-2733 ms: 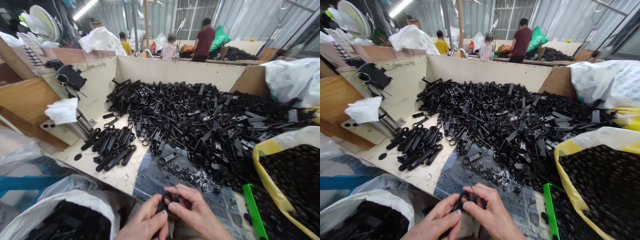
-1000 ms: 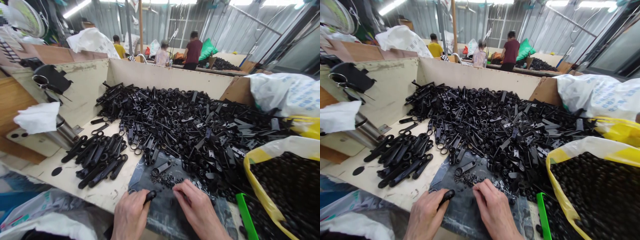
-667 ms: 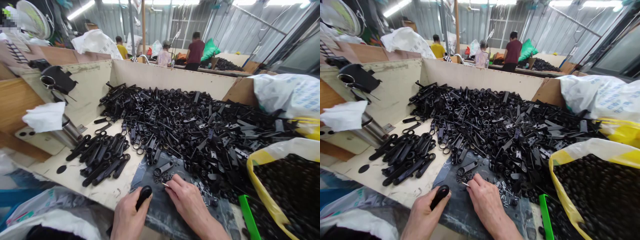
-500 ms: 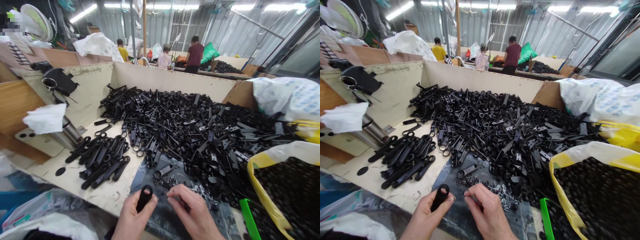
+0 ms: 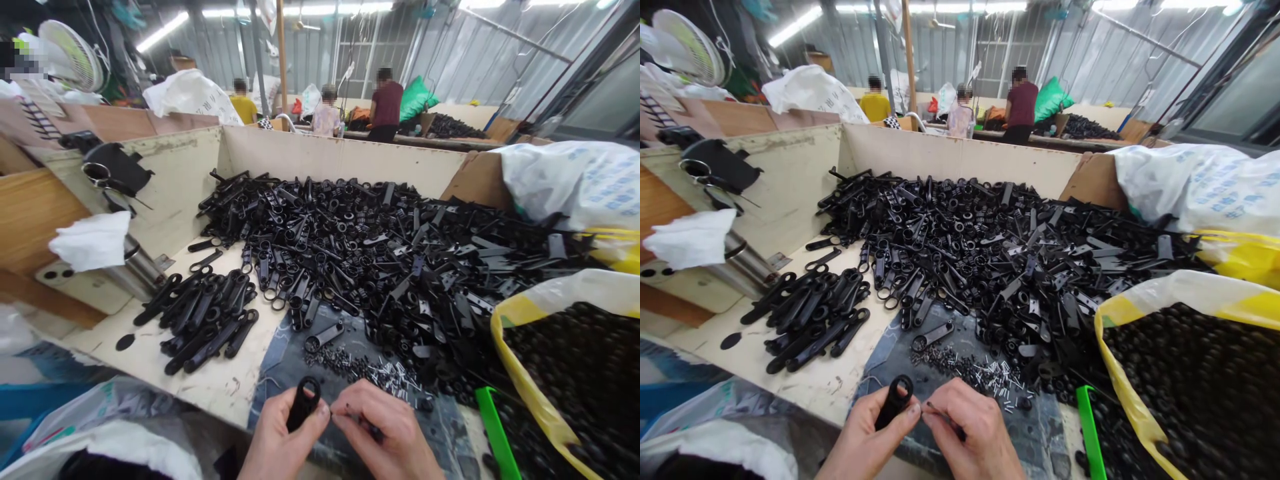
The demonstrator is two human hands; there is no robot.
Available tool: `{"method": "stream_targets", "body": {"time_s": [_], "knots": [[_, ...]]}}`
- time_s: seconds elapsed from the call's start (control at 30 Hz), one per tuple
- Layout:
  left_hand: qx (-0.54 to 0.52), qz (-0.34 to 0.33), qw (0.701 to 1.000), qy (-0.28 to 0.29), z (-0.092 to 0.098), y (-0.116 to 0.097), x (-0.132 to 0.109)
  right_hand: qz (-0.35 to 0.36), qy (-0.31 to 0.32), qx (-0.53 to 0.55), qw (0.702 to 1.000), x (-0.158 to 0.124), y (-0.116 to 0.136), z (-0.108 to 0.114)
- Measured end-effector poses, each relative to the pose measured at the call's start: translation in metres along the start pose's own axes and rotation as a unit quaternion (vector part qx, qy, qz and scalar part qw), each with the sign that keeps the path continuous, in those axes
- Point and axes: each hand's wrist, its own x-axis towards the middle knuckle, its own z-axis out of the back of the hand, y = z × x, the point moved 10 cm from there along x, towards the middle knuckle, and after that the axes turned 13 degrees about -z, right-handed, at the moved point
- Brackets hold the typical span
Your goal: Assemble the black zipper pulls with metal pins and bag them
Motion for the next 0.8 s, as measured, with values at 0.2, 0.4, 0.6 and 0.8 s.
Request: {"method": "stream_targets", "body": {"time_s": [0.2,0.4,0.6,0.8], "knots": [[-0.001,0.008,1.000,0.006,-0.006,-0.008,-0.002,-0.010,0.003,0.000,1.000,-0.004,-0.004,0.001],[-0.025,0.012,0.999,-0.016,-0.008,-0.005,-0.003,-0.004,0.002,0.026,1.000,-0.009,-0.005,0.004],[-0.119,0.064,0.990,-0.028,-0.020,0.015,-0.008,-0.091,-0.048,0.076,0.992,-0.016,-0.024,0.012],[-0.109,0.110,0.988,0.028,-0.034,0.009,-0.013,-0.198,-0.096,0.117,0.968,-0.034,-0.055,0.015]]}}
